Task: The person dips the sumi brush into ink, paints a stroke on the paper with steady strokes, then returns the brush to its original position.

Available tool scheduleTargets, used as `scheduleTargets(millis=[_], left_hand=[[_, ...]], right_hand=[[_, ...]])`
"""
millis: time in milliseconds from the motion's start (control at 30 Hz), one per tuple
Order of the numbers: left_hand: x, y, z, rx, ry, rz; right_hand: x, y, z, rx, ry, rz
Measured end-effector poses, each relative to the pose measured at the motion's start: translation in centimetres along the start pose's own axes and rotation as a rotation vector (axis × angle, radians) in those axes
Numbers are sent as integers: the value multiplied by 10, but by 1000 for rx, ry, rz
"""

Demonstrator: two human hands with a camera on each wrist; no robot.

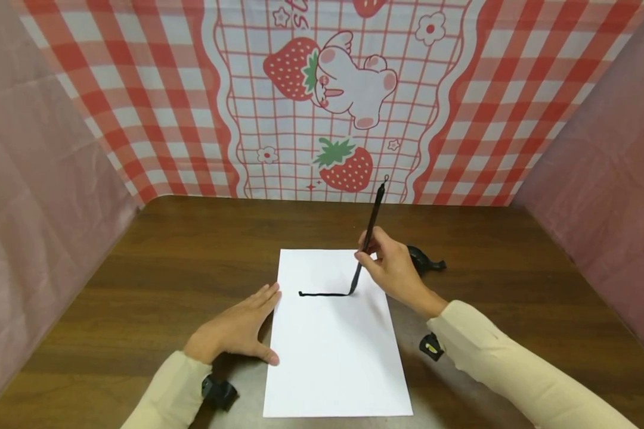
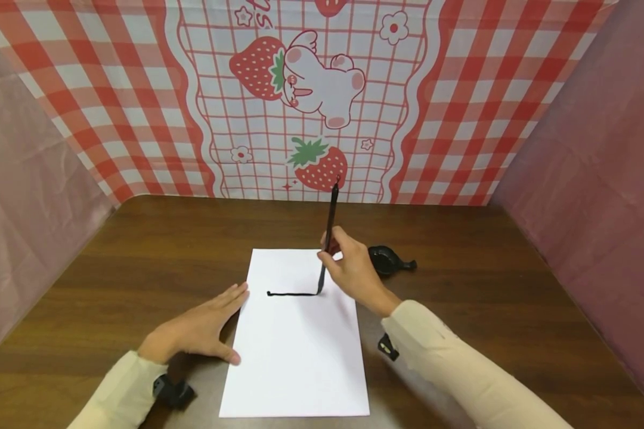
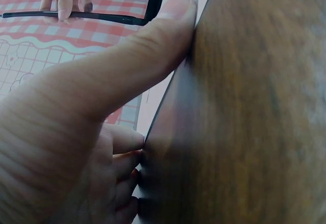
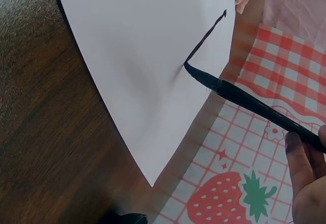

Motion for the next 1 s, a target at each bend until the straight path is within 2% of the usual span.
scheduleTargets(millis=[667,1000], left_hand=[[0,1,0,16,-7,-4],[0,1,0,5,-2,-3]], right_hand=[[6,-3,-1,3,-4,11],[11,-6,0,19,5,12]])
Point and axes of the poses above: each hand's wrist, its own z-axis towards the middle knuckle, its own x-axis out of the back of the hand, y = z × x, the point moved 7 cm from there along z, towards the middle knuckle, and after that the axes turned 13 degrees about -y, right-handed, at the moved point
